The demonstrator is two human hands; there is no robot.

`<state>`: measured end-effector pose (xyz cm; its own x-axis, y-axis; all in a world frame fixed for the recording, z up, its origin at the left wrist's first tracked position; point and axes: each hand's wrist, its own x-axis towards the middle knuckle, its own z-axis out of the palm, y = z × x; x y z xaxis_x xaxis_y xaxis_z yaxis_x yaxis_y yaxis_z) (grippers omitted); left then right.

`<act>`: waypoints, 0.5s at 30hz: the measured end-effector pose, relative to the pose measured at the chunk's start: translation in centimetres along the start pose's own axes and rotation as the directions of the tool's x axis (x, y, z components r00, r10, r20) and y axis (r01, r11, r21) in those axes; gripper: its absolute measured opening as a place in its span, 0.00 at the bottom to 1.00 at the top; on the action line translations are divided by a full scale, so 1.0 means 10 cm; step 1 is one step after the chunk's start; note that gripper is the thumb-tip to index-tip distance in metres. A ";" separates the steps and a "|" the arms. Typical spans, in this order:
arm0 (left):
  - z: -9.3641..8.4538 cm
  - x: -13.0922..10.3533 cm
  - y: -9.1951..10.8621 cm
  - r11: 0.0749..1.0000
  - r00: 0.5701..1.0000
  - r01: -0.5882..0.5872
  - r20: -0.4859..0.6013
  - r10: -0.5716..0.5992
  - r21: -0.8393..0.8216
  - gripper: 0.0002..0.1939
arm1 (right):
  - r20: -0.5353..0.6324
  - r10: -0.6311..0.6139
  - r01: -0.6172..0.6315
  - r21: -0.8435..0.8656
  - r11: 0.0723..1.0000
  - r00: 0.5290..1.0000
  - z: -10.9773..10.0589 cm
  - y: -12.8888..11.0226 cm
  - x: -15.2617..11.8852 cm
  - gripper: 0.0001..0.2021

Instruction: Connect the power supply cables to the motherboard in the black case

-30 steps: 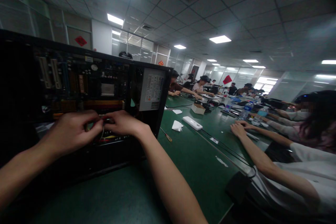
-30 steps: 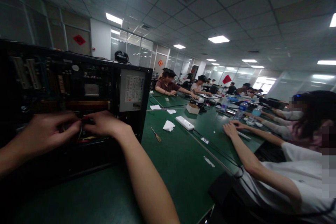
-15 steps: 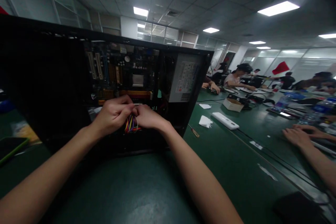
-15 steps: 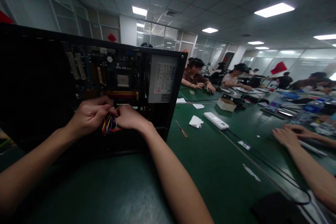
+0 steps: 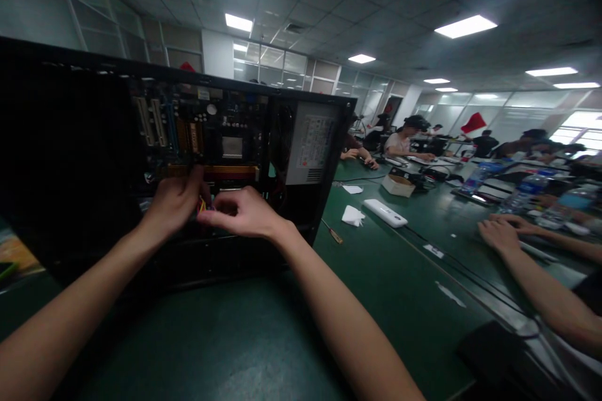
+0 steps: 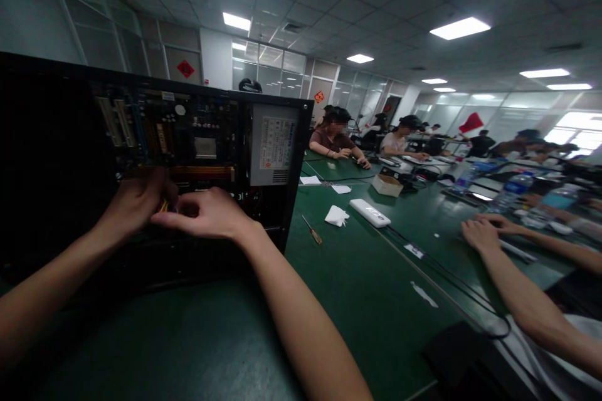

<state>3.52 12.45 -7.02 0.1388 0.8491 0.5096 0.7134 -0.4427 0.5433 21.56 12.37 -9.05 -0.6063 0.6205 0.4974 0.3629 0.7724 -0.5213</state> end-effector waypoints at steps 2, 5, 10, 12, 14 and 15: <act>0.03 0.01 0.02 0.999 1.000 -0.007 0.000 0.007 0.037 0.33 | 0.033 0.004 0.000 -0.116 0.993 0.999 0.00 -0.03 0.00 0.24; 0.05 0.02 0.03 0.998 0.999 0.036 -0.021 -0.035 0.054 0.32 | 0.039 0.003 0.005 -0.209 0.978 0.999 0.02 -0.04 0.01 0.23; 0.04 0.02 0.02 1.000 0.998 0.015 -0.054 -0.015 0.007 0.30 | -0.136 0.044 -0.073 -0.214 0.974 0.990 0.02 -0.02 0.02 0.18; 0.04 0.01 0.02 0.999 0.996 -0.037 -0.076 0.038 0.012 0.27 | -0.197 0.058 -0.097 -0.196 0.976 0.979 0.02 -0.01 0.01 0.17; 0.06 0.01 0.01 0.998 0.996 -0.063 -0.067 0.065 0.020 0.25 | -0.236 0.042 -0.088 -0.186 0.979 0.971 0.01 -0.01 -0.01 0.16; 0.06 0.02 0.01 0.998 0.997 -0.066 -0.040 0.067 0.020 0.25 | -0.250 0.030 -0.078 -0.183 0.980 0.968 0.01 -0.01 -0.02 0.15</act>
<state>4.05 12.76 -7.31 0.1583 0.8055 0.5711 0.7164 -0.4917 0.4950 21.57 12.12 -9.18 -0.3987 0.6575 0.6394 0.5321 0.7336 -0.4227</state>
